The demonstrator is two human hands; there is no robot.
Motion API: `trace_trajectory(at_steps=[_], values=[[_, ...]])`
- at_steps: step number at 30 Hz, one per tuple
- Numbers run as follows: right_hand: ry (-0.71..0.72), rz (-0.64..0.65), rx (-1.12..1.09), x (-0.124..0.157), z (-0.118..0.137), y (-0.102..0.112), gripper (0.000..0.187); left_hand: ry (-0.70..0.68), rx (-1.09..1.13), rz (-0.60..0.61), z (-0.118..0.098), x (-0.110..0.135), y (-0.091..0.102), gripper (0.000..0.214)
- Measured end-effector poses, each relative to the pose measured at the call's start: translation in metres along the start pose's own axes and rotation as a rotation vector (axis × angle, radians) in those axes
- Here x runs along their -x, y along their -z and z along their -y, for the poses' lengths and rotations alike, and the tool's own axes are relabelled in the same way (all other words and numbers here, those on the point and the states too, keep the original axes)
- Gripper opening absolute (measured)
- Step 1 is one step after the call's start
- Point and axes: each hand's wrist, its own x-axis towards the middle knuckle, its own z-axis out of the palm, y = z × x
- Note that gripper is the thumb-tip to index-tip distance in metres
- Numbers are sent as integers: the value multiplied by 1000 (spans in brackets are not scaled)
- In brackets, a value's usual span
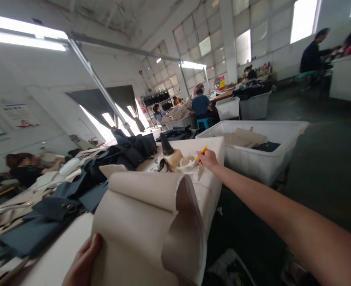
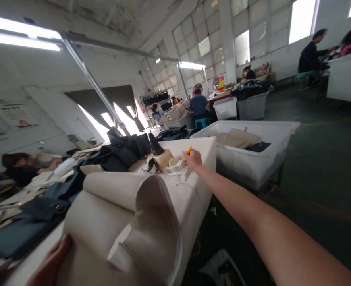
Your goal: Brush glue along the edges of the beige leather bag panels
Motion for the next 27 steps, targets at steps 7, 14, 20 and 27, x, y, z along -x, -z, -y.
trace_trajectory(at_steps=[7,14,20,27], values=[[-83,-129,-325,52,6,52,26,-131,45,30,0,-1,-11,55],[-311,-93,-753,176,5,126,37,-151,-7,25,2,0,-8,49],[-590,107,-838,241,9,118,39,-189,-18,-33,2,0,-13,53],[-630,342,-851,264,9,81,41,-202,-15,-61,1,9,-23,56]])
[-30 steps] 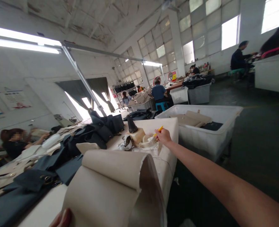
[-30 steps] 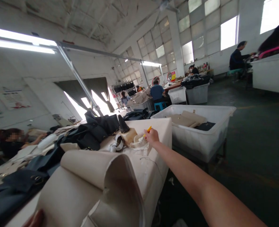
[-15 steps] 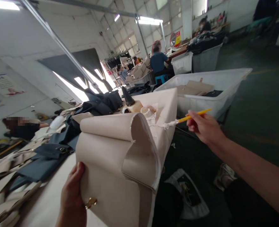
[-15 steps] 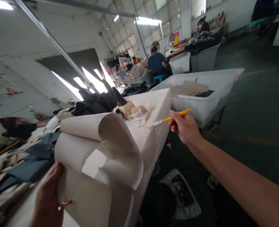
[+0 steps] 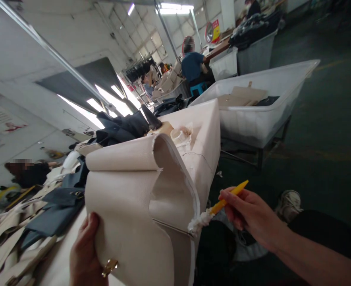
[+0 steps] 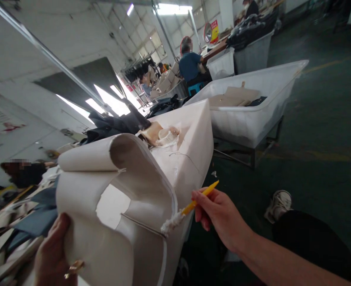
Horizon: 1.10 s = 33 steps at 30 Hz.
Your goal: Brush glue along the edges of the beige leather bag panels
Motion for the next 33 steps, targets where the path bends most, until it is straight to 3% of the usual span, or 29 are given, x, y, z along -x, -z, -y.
trace_trajectory(at_steps=[6,19,27,33], values=[[-3,17,100,-2,1,-1,45,-44,-11,22,2,0,0,51],[387,84,730,8,12,3,32,26,53,105,-3,8,-1,59],[178,95,530,13,10,-7,47,-12,111,226,5,0,5,50],[285,50,651,13,11,-5,46,-39,139,289,9,-1,7,48]])
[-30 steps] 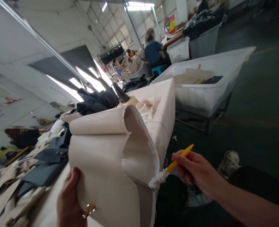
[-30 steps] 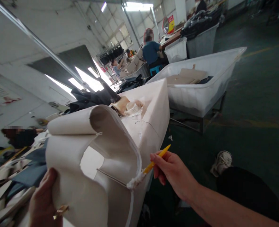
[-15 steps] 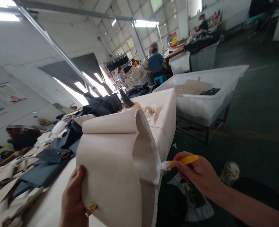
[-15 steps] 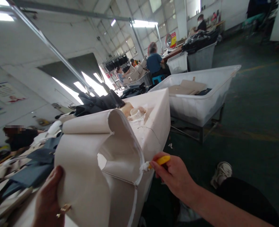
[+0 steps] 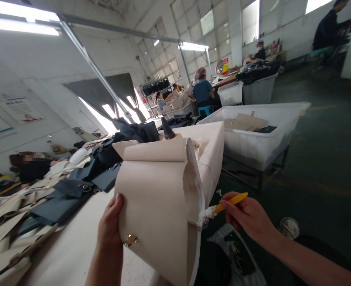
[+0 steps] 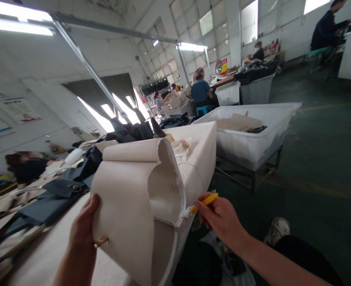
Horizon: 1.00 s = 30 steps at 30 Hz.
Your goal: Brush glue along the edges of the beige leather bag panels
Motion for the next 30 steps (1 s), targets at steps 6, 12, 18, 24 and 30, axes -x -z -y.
trace_trajectory(at_steps=[6,12,18,24,30], values=[[133,-101,85,27,17,4,38,-15,38,49,3,-3,1,43],[283,34,210,41,17,-14,27,-37,97,105,3,-2,-1,39],[242,-63,208,39,14,-13,30,-66,115,118,4,-4,-1,40],[379,-14,277,56,5,-15,19,-96,119,176,6,-4,-3,40],[306,86,330,61,-9,-22,23,-146,176,150,8,-6,0,41]])
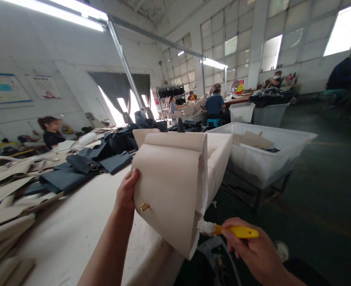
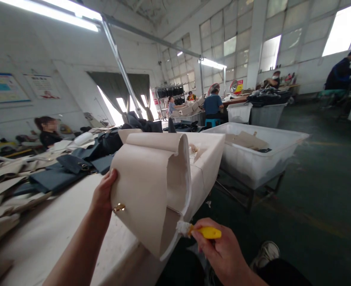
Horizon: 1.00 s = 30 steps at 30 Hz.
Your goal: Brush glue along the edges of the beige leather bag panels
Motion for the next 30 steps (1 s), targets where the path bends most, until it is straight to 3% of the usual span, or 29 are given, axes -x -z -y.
trace_trajectory(at_steps=[3,10,17,24,30], values=[[-65,4,-60,2,-1,0,26,-20,8,-12,0,0,1,42],[12,-130,-22,-8,-3,-1,25,-8,-9,10,5,0,0,40],[-110,-43,-118,6,-1,-6,34,-80,22,-11,6,-5,6,42],[-182,-45,-168,-4,3,-14,38,-215,52,-72,-17,-31,13,43],[-233,52,-281,8,9,-35,40,-165,7,-75,-17,-18,22,42]])
